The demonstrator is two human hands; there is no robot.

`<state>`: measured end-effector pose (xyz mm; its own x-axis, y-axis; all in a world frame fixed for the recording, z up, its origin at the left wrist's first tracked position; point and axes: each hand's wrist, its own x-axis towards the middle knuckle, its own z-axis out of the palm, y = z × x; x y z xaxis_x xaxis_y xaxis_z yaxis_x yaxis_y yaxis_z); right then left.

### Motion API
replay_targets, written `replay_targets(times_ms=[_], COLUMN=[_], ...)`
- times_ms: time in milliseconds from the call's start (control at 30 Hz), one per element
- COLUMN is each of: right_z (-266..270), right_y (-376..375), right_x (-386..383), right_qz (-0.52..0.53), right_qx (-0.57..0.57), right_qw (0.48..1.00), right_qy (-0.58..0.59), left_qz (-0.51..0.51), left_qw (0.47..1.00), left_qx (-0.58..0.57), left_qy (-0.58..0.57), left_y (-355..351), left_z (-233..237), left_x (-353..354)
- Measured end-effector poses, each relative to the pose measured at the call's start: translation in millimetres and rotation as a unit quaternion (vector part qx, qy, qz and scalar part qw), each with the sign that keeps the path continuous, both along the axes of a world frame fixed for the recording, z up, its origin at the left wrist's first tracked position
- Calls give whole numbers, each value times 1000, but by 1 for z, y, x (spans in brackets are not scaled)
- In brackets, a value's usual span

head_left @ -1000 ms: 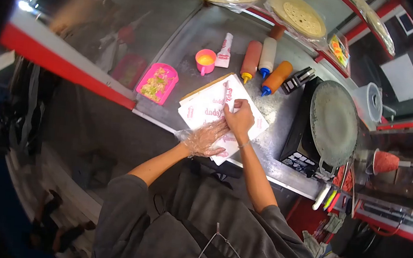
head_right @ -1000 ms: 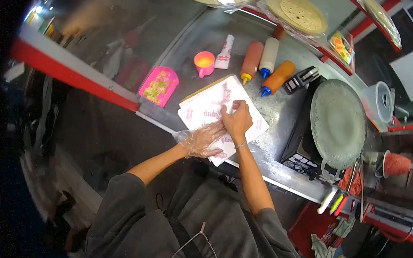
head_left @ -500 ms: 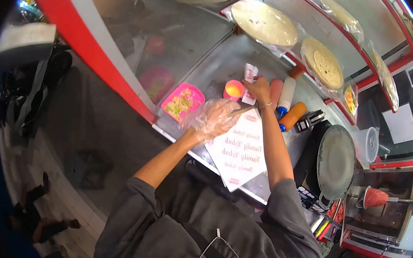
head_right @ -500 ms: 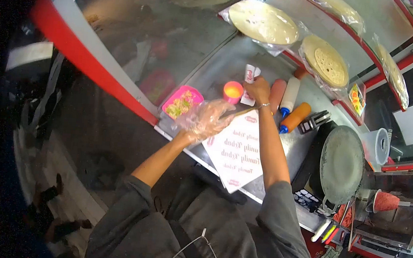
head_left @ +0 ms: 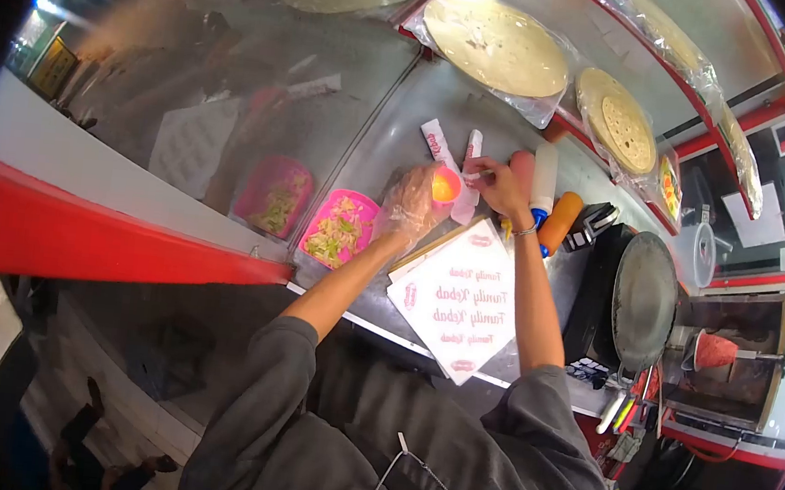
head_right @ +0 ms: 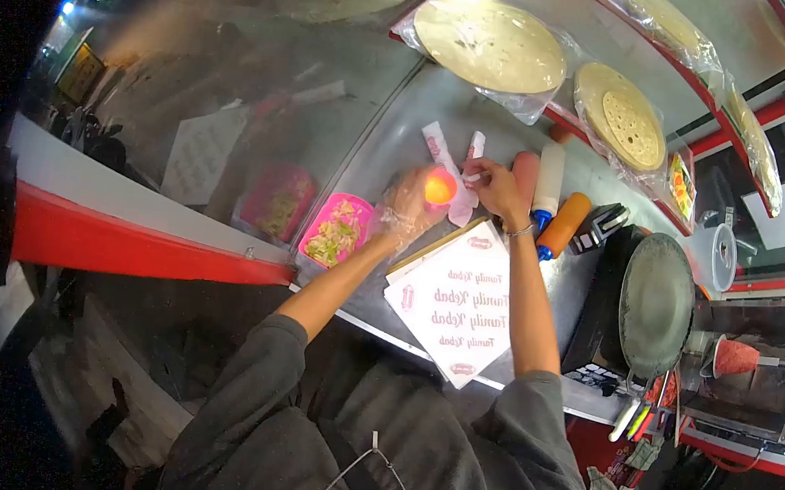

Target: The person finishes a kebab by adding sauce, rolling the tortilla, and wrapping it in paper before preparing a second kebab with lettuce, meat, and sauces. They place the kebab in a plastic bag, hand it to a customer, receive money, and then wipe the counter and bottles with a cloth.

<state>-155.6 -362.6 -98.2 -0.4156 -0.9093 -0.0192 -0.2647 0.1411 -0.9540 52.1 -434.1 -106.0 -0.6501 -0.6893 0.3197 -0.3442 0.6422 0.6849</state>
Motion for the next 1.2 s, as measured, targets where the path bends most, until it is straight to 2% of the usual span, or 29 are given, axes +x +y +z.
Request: replay_targets(times_ms=[67,100,133,167,233,267,300,367,400,467,533,600,667,700,767,800,833,900,1033,1200], right_z=[12,19,26,30,25,22,17,5,9,25,33,32,22,14,-1,-7,-6,-4,4,2], right_y=[9,14,24,32,39,43,47,55,63,84,112,140,158,162,158,154,148,139,133,107], right_x=[1,7,16,27,41,47,51,62,73,95,110,119,122,122,121,119,118,115,113,94], right_qz=[143,143,131,118,103,84,85,64,51,40,28,55,79,77,30,25,27,17,22,133], right_qx=[-20,-18,10,38,10,-18,-20,-54,-65,-68,-67,-30,-11,-9,41,-3,-5,7,-4,-23], right_qw=[971,972,939,888,878,867,866,898,910,930,955,964,981,981,990,989,989,993,983,962], right_qy=[189,187,319,444,468,492,492,433,405,359,288,259,179,176,131,147,147,120,180,235], left_qz=[-9,48,105,106,136,127,129,158,158,35,3,-7,-143,-217,-230,-240,-238,-219,-222,-190], left_qw=[1000,998,991,991,987,989,989,972,973,989,989,999,987,972,966,959,959,950,943,951], left_qx=[16,29,42,45,-17,-7,-7,-163,-163,-94,-62,-18,-69,-89,-103,-116,-118,-143,-139,-153], left_qy=[-5,-37,-68,-69,-80,-70,-69,54,50,106,136,42,4,-29,-63,-96,-97,-172,-206,-189], left_y=[-8,-12,-16,-21,-41,-50,-47,-36,-22,21,69,122,155,167,175,177,178,175,173,170], left_z=[0,7,9,11,11,11,16,26,37,55,50,37,4,-8,-7,-7,-11,-20,-25,-24], left_x=[-4,-4,-6,-5,2,4,9,19,29,52,75,107,125,129,121,118,116,111,107,99])
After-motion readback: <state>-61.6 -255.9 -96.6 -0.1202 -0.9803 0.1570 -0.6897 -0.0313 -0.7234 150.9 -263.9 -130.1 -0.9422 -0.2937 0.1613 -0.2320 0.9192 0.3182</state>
